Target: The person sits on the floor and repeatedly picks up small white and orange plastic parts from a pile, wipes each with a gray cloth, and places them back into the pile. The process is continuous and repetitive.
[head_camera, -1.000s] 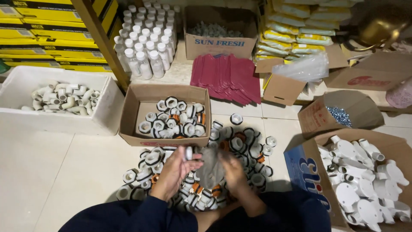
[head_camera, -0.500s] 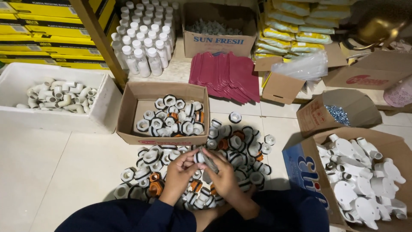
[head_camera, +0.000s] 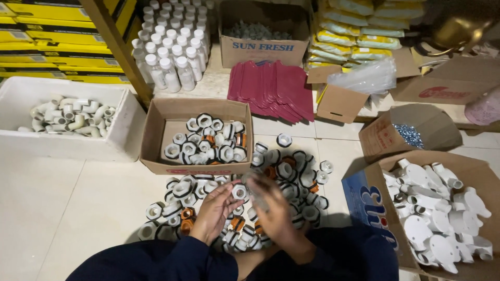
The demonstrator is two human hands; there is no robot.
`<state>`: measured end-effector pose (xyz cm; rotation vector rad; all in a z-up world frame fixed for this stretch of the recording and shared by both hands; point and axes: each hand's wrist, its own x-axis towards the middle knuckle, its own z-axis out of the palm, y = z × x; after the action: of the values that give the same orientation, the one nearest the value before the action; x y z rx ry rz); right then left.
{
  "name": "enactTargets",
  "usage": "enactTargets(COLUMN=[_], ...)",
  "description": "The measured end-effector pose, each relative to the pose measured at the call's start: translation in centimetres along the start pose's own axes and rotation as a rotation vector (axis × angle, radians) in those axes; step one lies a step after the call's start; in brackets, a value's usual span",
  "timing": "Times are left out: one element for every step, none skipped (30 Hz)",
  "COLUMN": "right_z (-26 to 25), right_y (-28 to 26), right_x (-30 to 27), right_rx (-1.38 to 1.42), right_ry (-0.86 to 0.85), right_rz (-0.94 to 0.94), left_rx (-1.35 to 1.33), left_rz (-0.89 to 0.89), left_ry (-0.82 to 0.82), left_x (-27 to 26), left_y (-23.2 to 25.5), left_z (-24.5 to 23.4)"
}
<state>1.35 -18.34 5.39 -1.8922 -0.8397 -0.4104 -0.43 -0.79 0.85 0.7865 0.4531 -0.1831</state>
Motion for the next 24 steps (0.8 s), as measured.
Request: enactTargets(right_z=[0.3,0.7,1.1,1.1,1.1,1.1,1.0,0.8,0.7,0.4,0.2,-0.1,-0.9,-1.9,-2.8,-3.2,-3.5,-3.8,-3.9,-4.1,-4.3,-4.3,-4.3,-4.3], right_y=[0.6,1.2,1.8,1.8,1.8,1.8,3.0,4.2,5.4,5.3,5.2,5.1,4.6,4.1,3.6,3.4,3.1,2.9,2.7,2.6,2.5,3.9,5.3,6.6], right_x=[-0.5,-1.1,-1.6,-1.3,-1.0,-0.6,-1.3,-1.8,-2.3,-1.7,-1.0,-0.2,1.2,2.2,3.3,3.8,4.2,4.6,4.7,4.9,5.1,4.3,3.4,2.4], right_rx=[-0.003,-0.122,-0.240,-0.236,-0.162,-0.089,-0.086,0.491,1.062,1.064,0.618,0.171,0.171,0.261,0.348,0.349,0.424,0.500,0.502,0.614,0.727,0.729,0.821,0.912], right_ry=[0.001,-0.240,-0.481,-0.484,-0.393,-0.302,-0.305,-0.232,-0.140,-0.143,-0.046,0.054,0.056,0.131,0.207,0.210,0.248,0.283,0.283,0.336,0.388,0.388,0.474,0.562], right_rz=[0.002,-0.050,-0.102,-0.097,-0.124,-0.152,-0.149,0.123,0.402,0.401,0.360,0.308,0.303,0.797,1.291,1.294,1.308,1.320,1.322,1.334,1.343,1.340,1.338,1.332], left_rx=[0.000,-0.087,-0.174,-0.174,-0.189,-0.204,-0.205,-0.149,-0.093,-0.095,-0.136,-0.174,-0.174,-0.109,-0.044,-0.040,0.155,0.349,0.351,0.652,0.952,0.952,1.000,1.046], left_rz=[-0.003,-0.031,-0.059,-0.064,-0.112,-0.158,-0.161,-0.116,-0.070,-0.067,0.012,0.094,0.098,0.128,0.158,0.155,0.160,0.166,0.165,0.135,0.102,0.106,0.118,0.132], left_ry=[-0.002,0.050,0.101,0.106,0.211,0.314,0.318,0.319,0.320,0.321,0.273,0.219,0.216,0.220,0.224,0.224,0.261,0.299,0.301,0.289,0.273,0.274,0.157,0.039], left_x=[1.2,2.3,3.3,2.6,1.9,1.3,0.9,0.7,0.4,1.3,2.2,3.2,3.0,2.8,2.6,2.0,1.5,0.9,1.2,1.6,2.0,2.9,3.7,4.5], left_y=[-1.1,-2.3,-3.5,-1.8,-0.1,1.7,2.9,4.3,5.7,6.0,6.3,6.7,7.2,7.5,7.7,6.9,6.1,5.3,2.7,0.2,-2.4,-5.1,-7.9,-10.7], left_z=[-1.2,-2.6,-3.9,-3.1,-2.2,-1.3,-1.0,-0.6,-0.2,-0.8,-1.4,-1.9,-1.5,-1.1,-0.8,0.0,0.8,1.5,1.0,0.6,0.2,-0.2,-0.5,-0.9])
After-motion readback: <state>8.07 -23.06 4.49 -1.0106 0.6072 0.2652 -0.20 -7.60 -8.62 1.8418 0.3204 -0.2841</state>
